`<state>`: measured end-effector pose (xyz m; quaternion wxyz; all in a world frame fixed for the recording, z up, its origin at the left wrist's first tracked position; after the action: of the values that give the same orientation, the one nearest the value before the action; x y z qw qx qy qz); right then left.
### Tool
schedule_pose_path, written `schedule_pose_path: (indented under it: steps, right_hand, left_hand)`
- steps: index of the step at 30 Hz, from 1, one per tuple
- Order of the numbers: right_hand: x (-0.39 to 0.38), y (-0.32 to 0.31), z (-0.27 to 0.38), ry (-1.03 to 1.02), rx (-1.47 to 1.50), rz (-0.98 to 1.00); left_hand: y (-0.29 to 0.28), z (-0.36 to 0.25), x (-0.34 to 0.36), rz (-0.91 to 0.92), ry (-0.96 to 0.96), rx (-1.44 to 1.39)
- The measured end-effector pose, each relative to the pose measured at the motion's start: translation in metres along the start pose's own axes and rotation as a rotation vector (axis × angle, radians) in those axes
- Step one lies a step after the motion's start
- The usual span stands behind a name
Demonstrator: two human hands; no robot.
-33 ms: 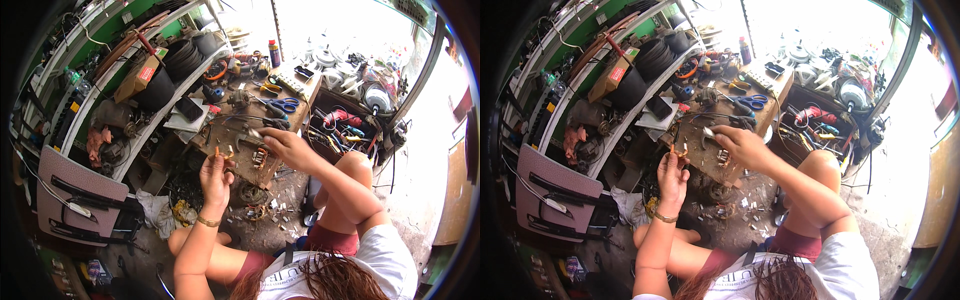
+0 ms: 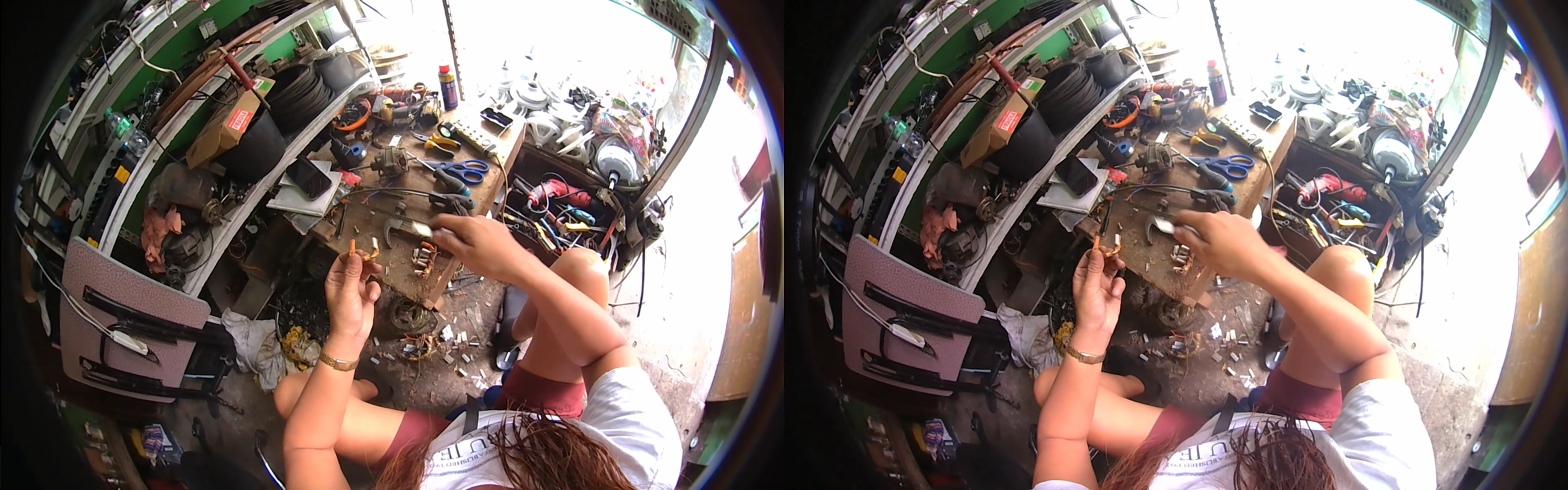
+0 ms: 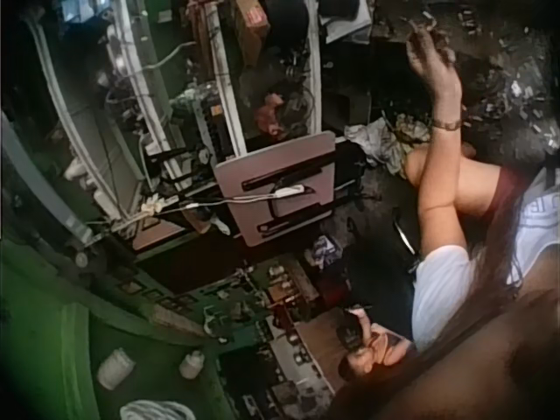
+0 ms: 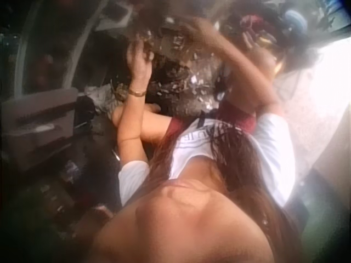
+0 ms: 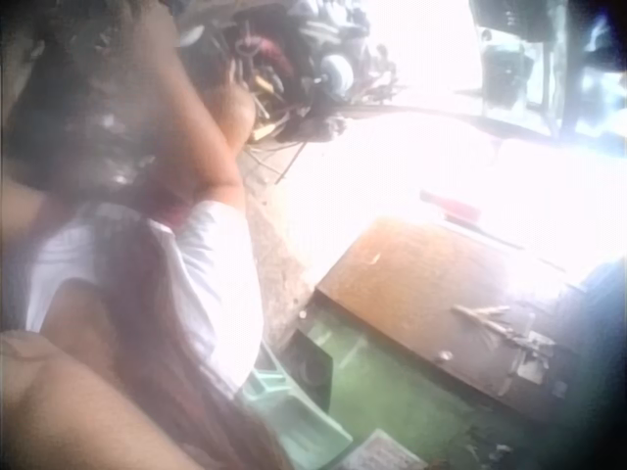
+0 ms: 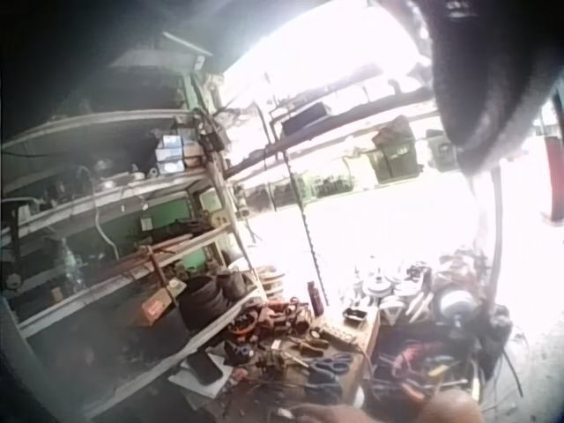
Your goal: The person works on a motor coil with their hands, peeling back tape and separating copper wires from the core.
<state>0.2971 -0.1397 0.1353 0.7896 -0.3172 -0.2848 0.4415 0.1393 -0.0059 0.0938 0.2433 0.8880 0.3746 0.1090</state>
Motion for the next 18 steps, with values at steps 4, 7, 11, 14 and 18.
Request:
schedule_pose_path:
  steps: [4,7,11,14,18]
  right_hand:
    - [-0.005,0.006,0.003,-0.091,0.130,0.035]
    - [-0.010,0.011,0.028,-0.230,0.360,-0.002]
    - [-0.015,0.015,0.044,-0.243,0.369,0.047]
    - [-0.016,0.017,0.047,-0.252,0.247,0.026]
    - [-0.018,0.018,0.048,-0.256,0.198,0.033]
  left_hand:
    - [0.008,0.017,-0.005,0.027,-0.238,-0.176]
    - [0.020,0.022,-0.007,0.162,-0.265,-0.232]
    - [0.028,0.023,-0.010,0.214,-0.305,-0.299]
    - [0.030,0.023,-0.012,0.216,-0.304,-0.287]
    - [0.031,0.022,-0.012,0.222,-0.292,-0.269]
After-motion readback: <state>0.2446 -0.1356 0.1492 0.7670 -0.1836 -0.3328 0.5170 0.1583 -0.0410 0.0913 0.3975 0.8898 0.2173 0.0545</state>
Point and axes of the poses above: each hand's wrist, its own x-axis towards the middle knuckle, its own y-axis out of the palm, z = x × y, the point moved 9 cm from there along x, towards the middle knuckle, and after that the axes turned 3 degrees about -z, right-handed, at the moved point
